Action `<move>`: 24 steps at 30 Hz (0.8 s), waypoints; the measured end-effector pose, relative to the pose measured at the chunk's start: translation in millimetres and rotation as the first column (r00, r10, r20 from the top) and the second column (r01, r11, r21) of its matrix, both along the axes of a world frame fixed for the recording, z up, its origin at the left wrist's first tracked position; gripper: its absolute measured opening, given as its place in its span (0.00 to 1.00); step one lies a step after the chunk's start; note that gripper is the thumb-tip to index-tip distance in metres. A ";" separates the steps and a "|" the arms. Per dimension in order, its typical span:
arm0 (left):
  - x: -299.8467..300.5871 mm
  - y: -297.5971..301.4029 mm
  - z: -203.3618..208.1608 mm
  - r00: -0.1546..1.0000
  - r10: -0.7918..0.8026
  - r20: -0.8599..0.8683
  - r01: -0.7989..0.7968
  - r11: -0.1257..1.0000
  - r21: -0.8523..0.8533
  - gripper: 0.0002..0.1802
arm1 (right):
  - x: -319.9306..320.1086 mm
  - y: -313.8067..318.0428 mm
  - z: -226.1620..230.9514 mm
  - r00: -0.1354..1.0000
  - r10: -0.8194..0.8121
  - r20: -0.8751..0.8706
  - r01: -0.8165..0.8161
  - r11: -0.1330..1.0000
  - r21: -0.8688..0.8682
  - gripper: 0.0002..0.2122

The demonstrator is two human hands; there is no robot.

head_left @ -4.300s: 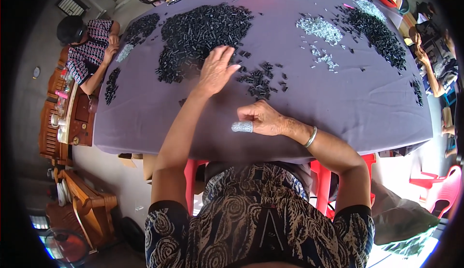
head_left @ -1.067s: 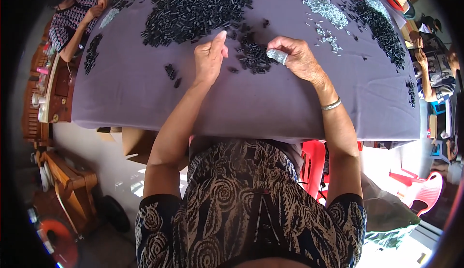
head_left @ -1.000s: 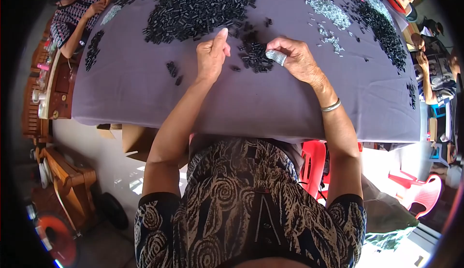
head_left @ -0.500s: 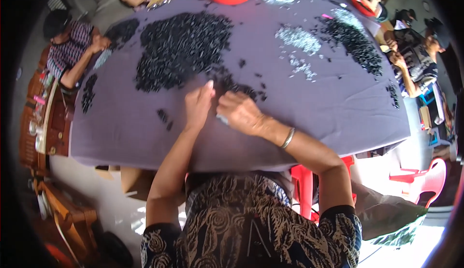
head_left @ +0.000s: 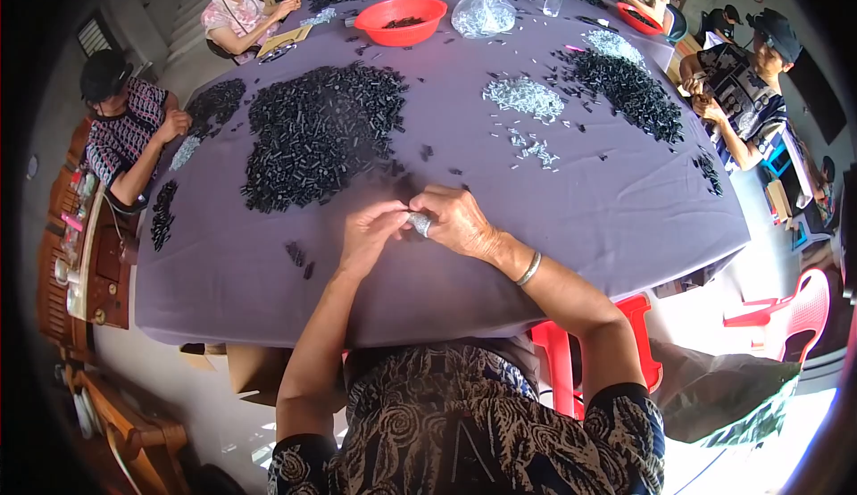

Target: Sort small black components from a pile on the table and place them into a small plastic bag.

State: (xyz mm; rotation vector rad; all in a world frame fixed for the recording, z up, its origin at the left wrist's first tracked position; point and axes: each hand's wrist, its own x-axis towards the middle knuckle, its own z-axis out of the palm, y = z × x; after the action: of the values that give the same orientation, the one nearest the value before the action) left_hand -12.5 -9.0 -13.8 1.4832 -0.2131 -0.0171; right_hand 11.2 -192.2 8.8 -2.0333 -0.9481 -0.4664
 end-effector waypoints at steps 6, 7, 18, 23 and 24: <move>-1.1 0.9 6.7 0.997 0.076 -0.015 -0.076 0.997 0.017 0.07 | -1.7 4.4 3.9 0.997 0.077 -0.008 -0.077 0.996 0.054 0.05; -0.6 -0.8 9.9 0.996 0.093 -0.016 -0.093 0.996 0.012 0.07 | -2.6 3.4 8.3 0.995 0.099 -0.024 -0.097 0.993 0.074 0.06; 3.9 1.9 5.6 0.998 0.033 -0.050 -0.041 0.985 -0.165 0.08 | -1.6 3.6 7.5 0.988 0.117 -0.100 -0.109 0.991 0.079 0.09; 3.3 2.9 2.9 0.992 0.007 -0.126 -0.033 0.978 -0.206 0.10 | -2.0 4.5 2.9 0.987 0.117 -0.107 -0.107 0.990 0.092 0.09; 3.1 2.6 1.8 0.992 0.009 -0.125 -0.035 0.978 -0.205 0.10 | -2.0 4.6 2.0 0.987 0.119 -0.106 -0.109 0.990 0.092 0.09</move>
State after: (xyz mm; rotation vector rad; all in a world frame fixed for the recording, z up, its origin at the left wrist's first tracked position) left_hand -9.5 -6.4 -12.0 1.2716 -0.0948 -0.0666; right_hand 9.3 -187.5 10.7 -1.8957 -0.9539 -0.3229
